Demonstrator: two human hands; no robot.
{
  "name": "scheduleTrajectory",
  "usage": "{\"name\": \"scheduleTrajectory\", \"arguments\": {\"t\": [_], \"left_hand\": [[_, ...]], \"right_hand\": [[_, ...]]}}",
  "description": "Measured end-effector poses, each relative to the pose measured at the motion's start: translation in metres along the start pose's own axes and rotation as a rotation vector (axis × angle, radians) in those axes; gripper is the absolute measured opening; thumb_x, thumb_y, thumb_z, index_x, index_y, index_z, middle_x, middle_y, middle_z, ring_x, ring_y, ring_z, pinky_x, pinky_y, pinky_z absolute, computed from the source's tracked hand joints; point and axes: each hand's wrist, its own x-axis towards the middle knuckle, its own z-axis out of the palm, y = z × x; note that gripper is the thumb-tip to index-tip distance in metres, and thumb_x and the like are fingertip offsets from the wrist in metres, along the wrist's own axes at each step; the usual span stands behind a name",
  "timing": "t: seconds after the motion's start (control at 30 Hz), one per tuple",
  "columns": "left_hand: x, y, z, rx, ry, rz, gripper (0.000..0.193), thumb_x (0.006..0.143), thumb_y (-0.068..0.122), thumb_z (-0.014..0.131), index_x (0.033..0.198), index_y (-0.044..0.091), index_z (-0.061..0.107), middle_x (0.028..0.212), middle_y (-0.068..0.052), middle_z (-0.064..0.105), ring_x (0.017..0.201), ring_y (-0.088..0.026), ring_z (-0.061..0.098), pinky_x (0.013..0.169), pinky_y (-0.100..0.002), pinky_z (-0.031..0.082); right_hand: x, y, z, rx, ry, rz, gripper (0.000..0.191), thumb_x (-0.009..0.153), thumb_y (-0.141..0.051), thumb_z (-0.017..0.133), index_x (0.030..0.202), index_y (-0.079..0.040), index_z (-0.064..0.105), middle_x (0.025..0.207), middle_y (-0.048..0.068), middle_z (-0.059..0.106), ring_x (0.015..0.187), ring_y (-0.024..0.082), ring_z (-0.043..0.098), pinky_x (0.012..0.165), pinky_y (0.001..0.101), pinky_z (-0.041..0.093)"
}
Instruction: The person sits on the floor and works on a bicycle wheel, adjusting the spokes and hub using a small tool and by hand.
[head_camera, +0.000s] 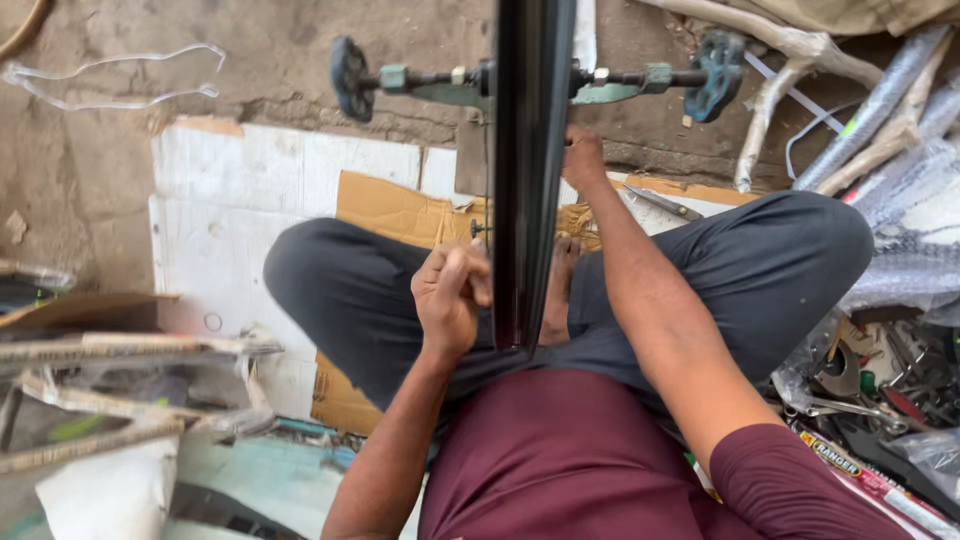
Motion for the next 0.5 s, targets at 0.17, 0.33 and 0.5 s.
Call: {"name": "scheduleTrajectory", "arguments": {"t": [0.17, 0.33, 0.5], "left_hand": [[-0.034, -0.014, -0.031, 0.280, 0.061, -0.066, 0.015, 0.102, 0.008, 0.063, 0.089, 0.002, 0.062, 0.072, -0.002, 0.059, 0.061, -0.009, 0.054, 0.058, -0.027, 0.047], [-0.030, -0.006, -0.025, 0.726, -0.060, 0.033, 0.012, 0.100, 0.004, 0.070, 0.093, 0.000, 0.062, 0.084, -0.008, 0.060, 0.071, -0.017, 0.055, 0.064, -0.032, 0.049], [-0.025, -0.009, -0.015, 1.106, -0.247, 0.207, 0.020, 0.090, -0.003, 0.066, 0.110, 0.000, 0.063, 0.103, -0.017, 0.066, 0.088, -0.035, 0.067, 0.074, -0.041, 0.056]], "right_hand": [[0.014, -0.004, -0.001, -0.230, -0.029, -0.207, 0.015, 0.091, -0.007, 0.057, 0.092, -0.002, 0.071, 0.084, 0.018, 0.072, 0.077, 0.033, 0.070, 0.068, 0.0439, 0.054], [0.004, -0.006, -0.002, -0.334, -0.006, -0.273, 0.013, 0.084, -0.008, 0.061, 0.090, -0.004, 0.071, 0.079, 0.018, 0.070, 0.074, 0.036, 0.068, 0.065, 0.0435, 0.054], [0.004, -0.012, -0.001, -0.139, 0.001, 0.076, 0.017, 0.093, -0.012, 0.060, 0.078, -0.005, 0.064, 0.074, 0.011, 0.069, 0.069, 0.020, 0.066, 0.063, 0.0368, 0.051]]}}
